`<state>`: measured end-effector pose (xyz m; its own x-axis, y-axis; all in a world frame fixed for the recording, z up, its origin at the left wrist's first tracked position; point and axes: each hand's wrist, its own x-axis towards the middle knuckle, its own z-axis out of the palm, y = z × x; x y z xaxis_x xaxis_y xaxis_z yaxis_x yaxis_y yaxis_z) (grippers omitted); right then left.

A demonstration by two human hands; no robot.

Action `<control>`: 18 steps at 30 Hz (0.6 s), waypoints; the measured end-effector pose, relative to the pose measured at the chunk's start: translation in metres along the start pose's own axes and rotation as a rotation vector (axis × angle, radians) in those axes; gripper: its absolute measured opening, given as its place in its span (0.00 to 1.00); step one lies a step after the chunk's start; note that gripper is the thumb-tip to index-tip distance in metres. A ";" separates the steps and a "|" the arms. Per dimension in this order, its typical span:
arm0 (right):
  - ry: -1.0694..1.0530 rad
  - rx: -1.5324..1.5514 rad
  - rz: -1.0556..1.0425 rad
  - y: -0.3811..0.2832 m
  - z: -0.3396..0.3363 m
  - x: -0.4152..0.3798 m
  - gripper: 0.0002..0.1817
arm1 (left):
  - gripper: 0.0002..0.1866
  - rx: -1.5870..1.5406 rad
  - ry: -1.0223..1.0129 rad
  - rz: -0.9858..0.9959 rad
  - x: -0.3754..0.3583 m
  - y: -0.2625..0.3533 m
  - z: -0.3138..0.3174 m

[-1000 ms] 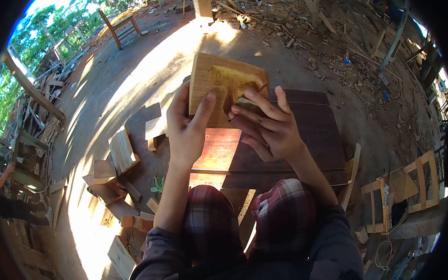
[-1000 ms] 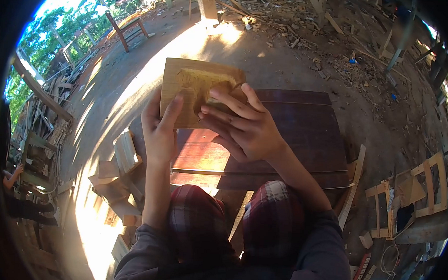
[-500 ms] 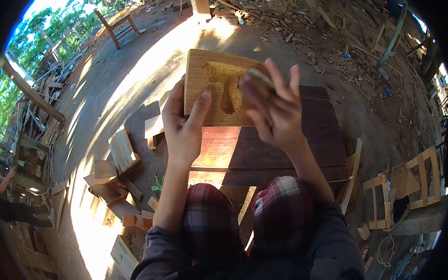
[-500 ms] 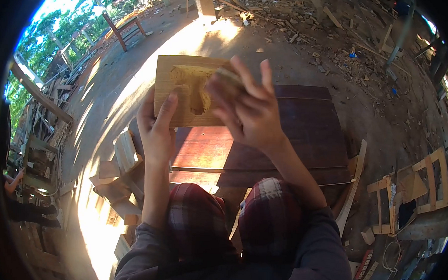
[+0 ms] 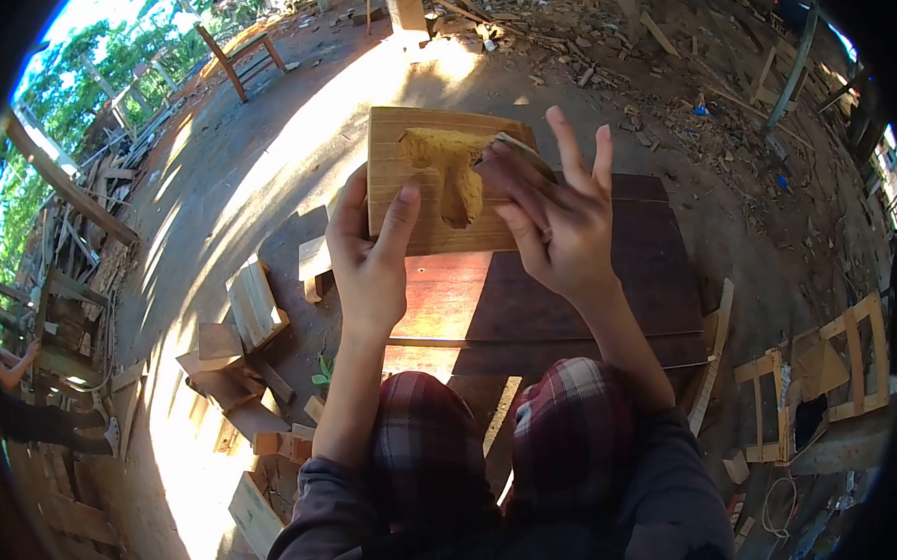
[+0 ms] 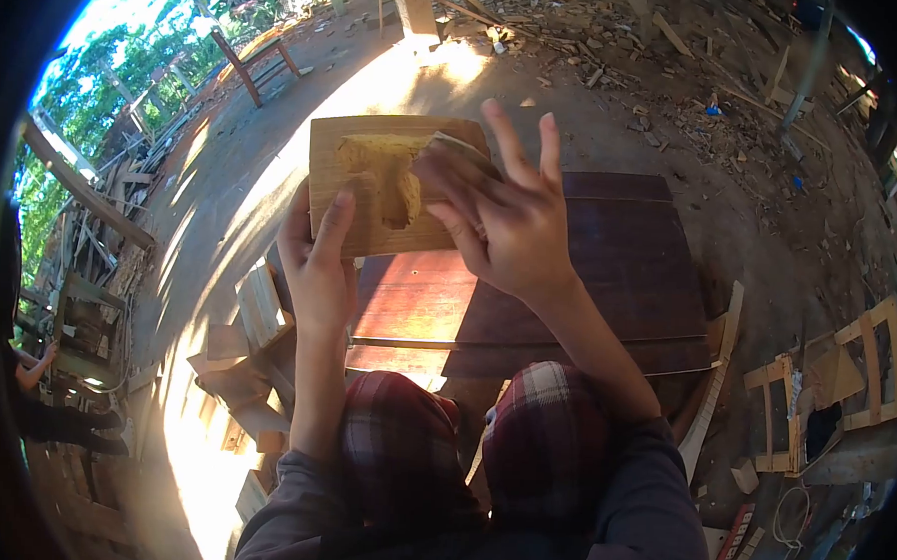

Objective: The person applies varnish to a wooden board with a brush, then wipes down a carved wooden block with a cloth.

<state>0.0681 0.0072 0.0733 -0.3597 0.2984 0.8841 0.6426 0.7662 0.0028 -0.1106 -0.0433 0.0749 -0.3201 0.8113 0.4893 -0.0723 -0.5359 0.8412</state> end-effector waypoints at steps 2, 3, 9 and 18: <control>-0.006 0.139 0.020 -0.002 0.009 -0.008 0.17 | 0.18 -0.011 -0.004 -0.005 0.000 -0.002 0.001; -0.007 0.207 0.031 -0.004 0.011 -0.011 0.17 | 0.18 -0.039 0.004 -0.026 0.001 -0.003 0.000; -0.006 0.113 -0.011 0.004 0.009 -0.010 0.17 | 0.18 0.005 0.009 0.001 0.001 0.000 0.001; 0.012 0.041 -0.025 0.007 0.005 -0.010 0.19 | 0.18 -0.018 -0.008 0.029 0.000 -0.002 0.006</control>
<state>0.0722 0.0124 0.0624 -0.3670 0.2728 0.8893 0.6056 0.7957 0.0058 -0.1043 -0.0409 0.0749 -0.3149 0.7969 0.5155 -0.0804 -0.5636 0.8221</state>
